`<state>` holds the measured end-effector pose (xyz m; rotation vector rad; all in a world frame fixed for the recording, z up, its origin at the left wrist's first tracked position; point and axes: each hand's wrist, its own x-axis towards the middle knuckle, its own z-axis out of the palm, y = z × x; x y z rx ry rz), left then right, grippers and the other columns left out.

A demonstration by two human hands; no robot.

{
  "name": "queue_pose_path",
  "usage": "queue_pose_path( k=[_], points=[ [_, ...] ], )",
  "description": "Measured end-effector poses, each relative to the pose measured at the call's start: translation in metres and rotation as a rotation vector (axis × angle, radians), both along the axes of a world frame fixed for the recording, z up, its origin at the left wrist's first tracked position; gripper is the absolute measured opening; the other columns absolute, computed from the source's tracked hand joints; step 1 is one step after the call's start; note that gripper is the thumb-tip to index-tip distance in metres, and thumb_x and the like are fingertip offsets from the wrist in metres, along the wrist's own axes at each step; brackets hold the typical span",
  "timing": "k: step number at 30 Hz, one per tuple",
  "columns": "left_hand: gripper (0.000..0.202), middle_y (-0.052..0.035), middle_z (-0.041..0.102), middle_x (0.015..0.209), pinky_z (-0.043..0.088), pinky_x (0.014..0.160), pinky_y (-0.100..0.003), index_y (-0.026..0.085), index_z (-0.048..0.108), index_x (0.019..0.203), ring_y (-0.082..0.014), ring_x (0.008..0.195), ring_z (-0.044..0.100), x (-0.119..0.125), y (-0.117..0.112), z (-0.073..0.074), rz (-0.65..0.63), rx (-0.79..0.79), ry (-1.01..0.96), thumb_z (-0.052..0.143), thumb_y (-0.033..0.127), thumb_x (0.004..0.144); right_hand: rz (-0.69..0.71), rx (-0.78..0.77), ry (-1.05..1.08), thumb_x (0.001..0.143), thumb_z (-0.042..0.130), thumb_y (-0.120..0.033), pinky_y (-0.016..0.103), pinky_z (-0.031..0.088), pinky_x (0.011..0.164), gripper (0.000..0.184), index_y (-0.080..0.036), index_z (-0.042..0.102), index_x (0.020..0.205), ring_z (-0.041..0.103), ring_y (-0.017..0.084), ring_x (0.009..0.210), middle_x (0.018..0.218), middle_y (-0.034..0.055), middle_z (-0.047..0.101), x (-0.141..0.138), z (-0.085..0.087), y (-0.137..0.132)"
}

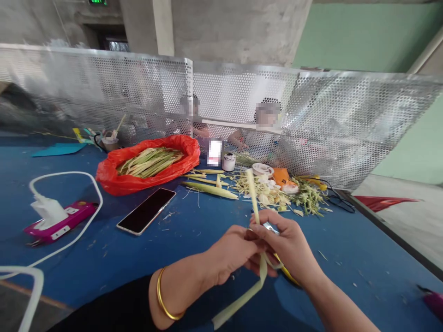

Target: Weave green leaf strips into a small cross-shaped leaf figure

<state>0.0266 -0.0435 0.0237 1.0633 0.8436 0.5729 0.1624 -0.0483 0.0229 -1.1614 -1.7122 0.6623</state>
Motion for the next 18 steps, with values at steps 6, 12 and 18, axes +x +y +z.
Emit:
queue_pose_path(
  k=[6,12,18],
  points=[
    [0.018,-0.0093,0.072,0.077,0.05,0.057,-0.021,0.01,0.072,0.08,-0.0128,0.058,0.067,-0.008,0.012,0.002,0.11,-0.022,-0.084,0.063,0.026,0.08,-0.16,0.379,-0.039,0.084,0.065,-0.021,0.028,0.046,0.068,0.006,-0.023,0.067,0.079,0.058,0.017,0.077,0.078,0.0011,0.062,0.003,0.001,-0.005],
    [0.017,-0.0104,0.074,0.088,0.043,0.044,-0.014,0.011,0.071,0.088,-0.0105,0.062,0.068,-0.018,0.027,0.011,0.312,-0.065,-0.225,0.055,0.016,0.085,-0.083,0.695,-0.258,0.085,0.061,-0.007,0.033,0.044,0.07,0.018,-0.02,0.064,0.096,0.06,0.017,0.073,0.083,0.0039,0.067,-0.003,0.001,-0.015],
    [0.017,-0.0124,0.073,0.102,0.034,0.035,-0.01,0.011,0.069,0.096,-0.0135,0.078,0.071,-0.029,0.035,0.021,0.319,-0.144,-0.297,0.057,0.021,0.086,0.032,0.833,-0.508,0.084,0.06,-0.005,0.038,0.044,0.078,0.023,-0.015,0.061,0.104,0.062,0.02,0.082,0.089,0.0077,0.069,-0.008,-0.011,-0.014]
  ],
)
